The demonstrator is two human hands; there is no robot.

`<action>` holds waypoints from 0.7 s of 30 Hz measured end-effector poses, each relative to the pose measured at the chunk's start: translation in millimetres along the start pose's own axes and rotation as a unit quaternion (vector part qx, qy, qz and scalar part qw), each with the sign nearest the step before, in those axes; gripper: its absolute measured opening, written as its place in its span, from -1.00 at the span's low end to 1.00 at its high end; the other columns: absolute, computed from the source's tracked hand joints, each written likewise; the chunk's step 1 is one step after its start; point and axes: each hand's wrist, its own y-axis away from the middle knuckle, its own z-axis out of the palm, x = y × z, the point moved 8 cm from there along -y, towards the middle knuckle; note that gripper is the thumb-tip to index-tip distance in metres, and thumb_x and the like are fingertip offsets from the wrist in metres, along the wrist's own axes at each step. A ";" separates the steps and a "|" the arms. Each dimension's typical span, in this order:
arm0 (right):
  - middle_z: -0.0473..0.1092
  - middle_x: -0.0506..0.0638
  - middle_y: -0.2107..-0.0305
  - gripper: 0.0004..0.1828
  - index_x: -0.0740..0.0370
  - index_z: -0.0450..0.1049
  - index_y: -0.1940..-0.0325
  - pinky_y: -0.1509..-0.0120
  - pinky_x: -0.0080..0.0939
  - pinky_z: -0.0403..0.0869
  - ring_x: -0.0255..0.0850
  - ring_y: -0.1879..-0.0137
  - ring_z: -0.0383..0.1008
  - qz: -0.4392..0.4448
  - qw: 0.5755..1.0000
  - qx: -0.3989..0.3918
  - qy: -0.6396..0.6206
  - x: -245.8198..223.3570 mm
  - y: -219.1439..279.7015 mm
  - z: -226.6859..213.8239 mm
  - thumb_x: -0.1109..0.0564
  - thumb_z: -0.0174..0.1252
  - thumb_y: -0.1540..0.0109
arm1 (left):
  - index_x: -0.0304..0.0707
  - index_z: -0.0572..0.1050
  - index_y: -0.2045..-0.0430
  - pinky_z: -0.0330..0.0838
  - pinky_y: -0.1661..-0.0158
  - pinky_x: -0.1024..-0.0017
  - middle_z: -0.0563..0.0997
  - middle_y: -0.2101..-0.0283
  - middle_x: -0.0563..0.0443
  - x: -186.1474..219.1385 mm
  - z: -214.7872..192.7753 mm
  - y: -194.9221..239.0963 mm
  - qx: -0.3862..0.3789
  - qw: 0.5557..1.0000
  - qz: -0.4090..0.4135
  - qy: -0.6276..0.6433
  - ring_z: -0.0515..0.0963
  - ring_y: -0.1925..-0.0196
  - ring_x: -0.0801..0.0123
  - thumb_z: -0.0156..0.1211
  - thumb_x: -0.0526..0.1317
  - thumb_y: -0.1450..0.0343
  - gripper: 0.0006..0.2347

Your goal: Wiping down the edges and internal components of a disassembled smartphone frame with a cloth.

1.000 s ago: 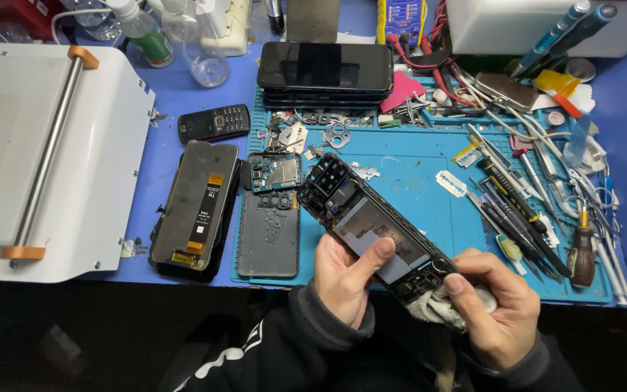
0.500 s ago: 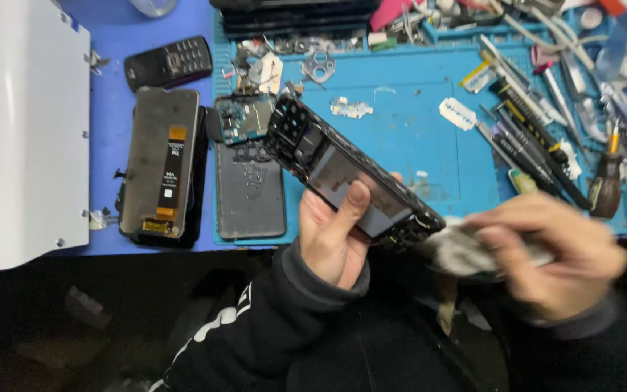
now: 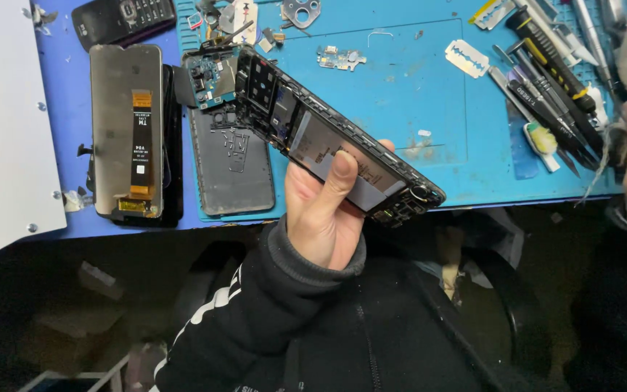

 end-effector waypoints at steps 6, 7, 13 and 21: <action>0.24 0.35 -0.24 -0.62 0.49 0.21 -0.39 -0.38 -0.02 0.38 -0.07 -0.24 0.45 0.049 0.994 -0.008 0.093 -11.8 20.2 1.9 0.15 -0.06 -0.58 | -0.47 0.42 -0.04 0.53 -0.19 0.16 0.62 0.07 -0.16 -1.1 -0.6 3.6 -0.006 1.000 0.005 -0.002 0.62 -0.03 0.25 0.31 -0.24 -0.57 -0.72; 0.24 0.35 -0.24 -0.62 0.49 0.21 -0.39 -0.38 -0.02 0.38 -0.07 -0.24 0.45 0.050 0.994 -0.009 0.094 2.9 26.0 -2.9 0.15 -0.06 -0.58 | -0.47 0.42 -0.04 0.53 -0.19 0.16 0.62 0.07 -0.16 -2.3 -1.9 4.7 -0.006 1.000 0.003 -0.001 0.62 -0.03 0.25 0.31 -0.24 -0.57 -0.72; 0.42 0.07 0.03 -0.56 0.29 0.36 -0.30 -0.13 -0.27 0.45 -0.25 0.01 0.45 0.296 0.954 -0.042 0.011 34.5 45.1 0.6 -0.11 -0.21 -0.65 | -0.41 0.41 -0.12 0.52 -0.18 0.16 0.62 0.01 -0.12 0.9 3.3 5.9 -0.001 1.000 -0.001 0.004 0.64 -0.09 0.20 0.33 -0.24 -0.52 -0.65; 0.47 0.01 0.14 -0.81 0.31 0.47 -0.19 0.10 -0.36 0.27 -0.29 0.24 0.34 0.108 0.978 -0.010 0.176 -98.1 9.9 7.2 0.27 0.29 -0.51 | -0.59 0.54 0.06 0.45 -0.09 0.33 0.67 0.08 -0.21 12.5 -4.9 16.8 0.025 0.976 0.100 -0.191 0.60 0.07 0.26 0.33 -0.39 -0.58 -0.84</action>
